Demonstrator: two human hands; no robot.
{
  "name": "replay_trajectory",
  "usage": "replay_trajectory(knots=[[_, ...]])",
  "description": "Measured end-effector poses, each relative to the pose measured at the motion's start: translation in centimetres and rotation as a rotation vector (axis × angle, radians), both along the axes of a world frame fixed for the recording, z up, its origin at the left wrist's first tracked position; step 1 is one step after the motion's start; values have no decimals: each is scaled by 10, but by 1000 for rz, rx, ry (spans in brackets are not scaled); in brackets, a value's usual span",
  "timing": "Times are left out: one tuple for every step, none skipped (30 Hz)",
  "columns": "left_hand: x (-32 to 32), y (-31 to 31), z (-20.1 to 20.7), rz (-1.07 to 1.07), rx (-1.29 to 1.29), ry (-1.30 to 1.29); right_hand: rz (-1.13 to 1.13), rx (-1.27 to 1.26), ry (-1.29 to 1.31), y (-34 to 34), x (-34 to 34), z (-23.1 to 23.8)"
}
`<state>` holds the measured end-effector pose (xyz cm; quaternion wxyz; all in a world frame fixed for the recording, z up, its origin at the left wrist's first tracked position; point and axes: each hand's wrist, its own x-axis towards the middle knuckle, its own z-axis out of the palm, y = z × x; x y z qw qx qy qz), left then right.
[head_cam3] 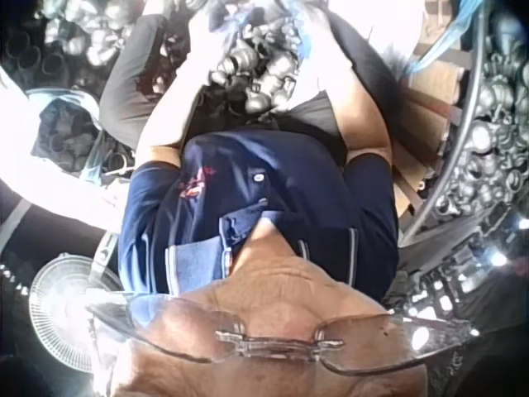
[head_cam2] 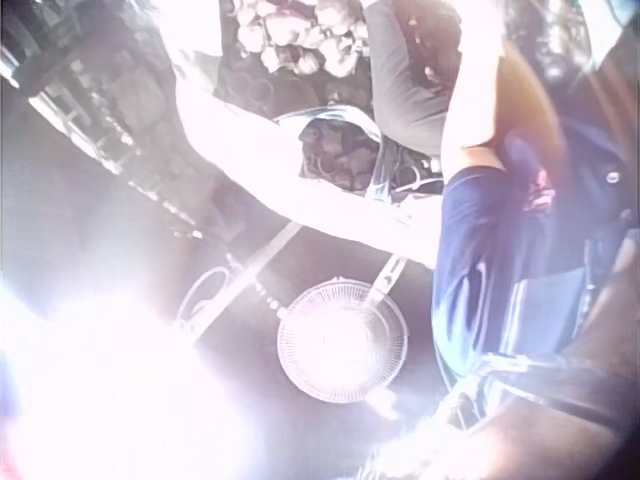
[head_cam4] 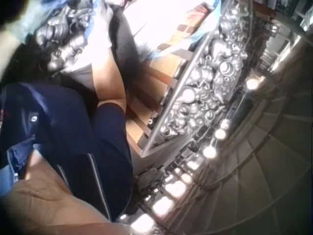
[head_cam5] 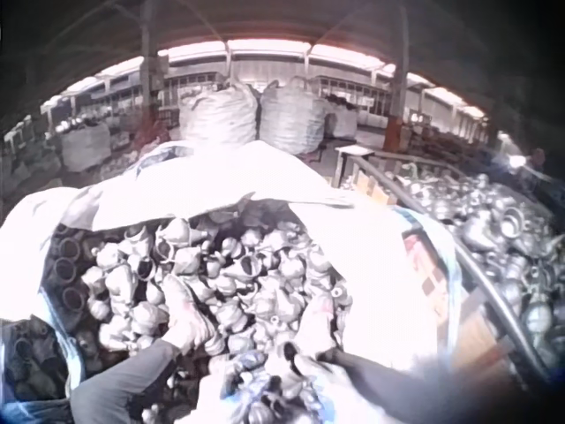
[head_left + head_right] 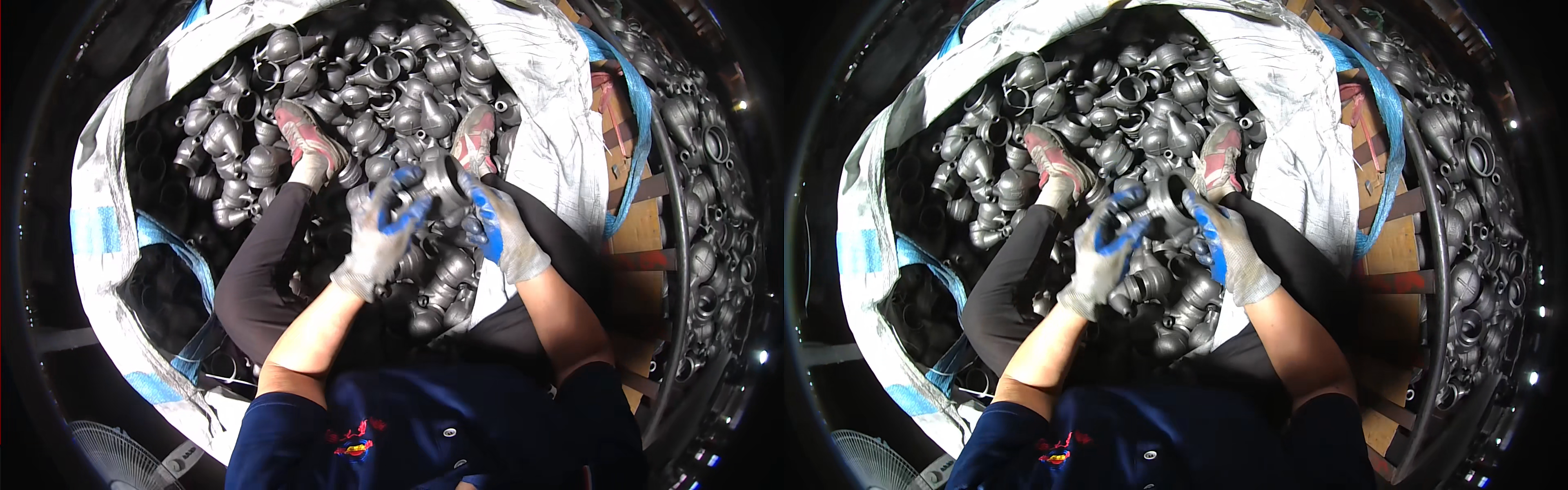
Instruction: Inspecting metal castings in a bulk bag and using a small scraping tool to clean excess material from the edges.
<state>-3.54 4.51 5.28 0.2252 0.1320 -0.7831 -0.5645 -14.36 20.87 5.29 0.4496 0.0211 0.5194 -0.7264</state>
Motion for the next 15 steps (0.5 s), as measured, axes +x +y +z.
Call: replay_trajectory(knots=[[6,6,-2,5,-140,169,-18,52,21,-3,4,-2],[14,9,-5,-30,-115,157,-7,50,24,0,6,-10],[20,11,-7,-67,-88,145,-7,18,6,7,7,-23],[27,9,-6,-162,-32,149,-5,-11,-16,6,13,-18],[34,-3,3,-301,30,31,5,-6,-18,4,16,-13],[34,-10,-1,-280,375,35,-45,32,64,2,19,-6],[37,-15,-6,-249,721,38,-90,72,140,-3,24,2],[41,-21,-5,-225,891,52,-13,103,243,-6,23,6],[36,-29,-29,-208,697,199,25,45,283,-8,29,12],[29,-32,-46,-194,818,51,51,86,527,-9,29,2],[26,-32,-47,-173,933,-98,85,117,770,-14,31,-5],[15,-21,-47,-267,1476,35,130,124,806,-16,35,-9],[18,-19,-49,-289,1758,-65,177,183,840,-23,42,-1],[19,-17,-50,-298,1782,-30,183,172,904,-25,45,-6],[21,-16,-51,-305,1805,6,189,158,967,-26,48,-10]])
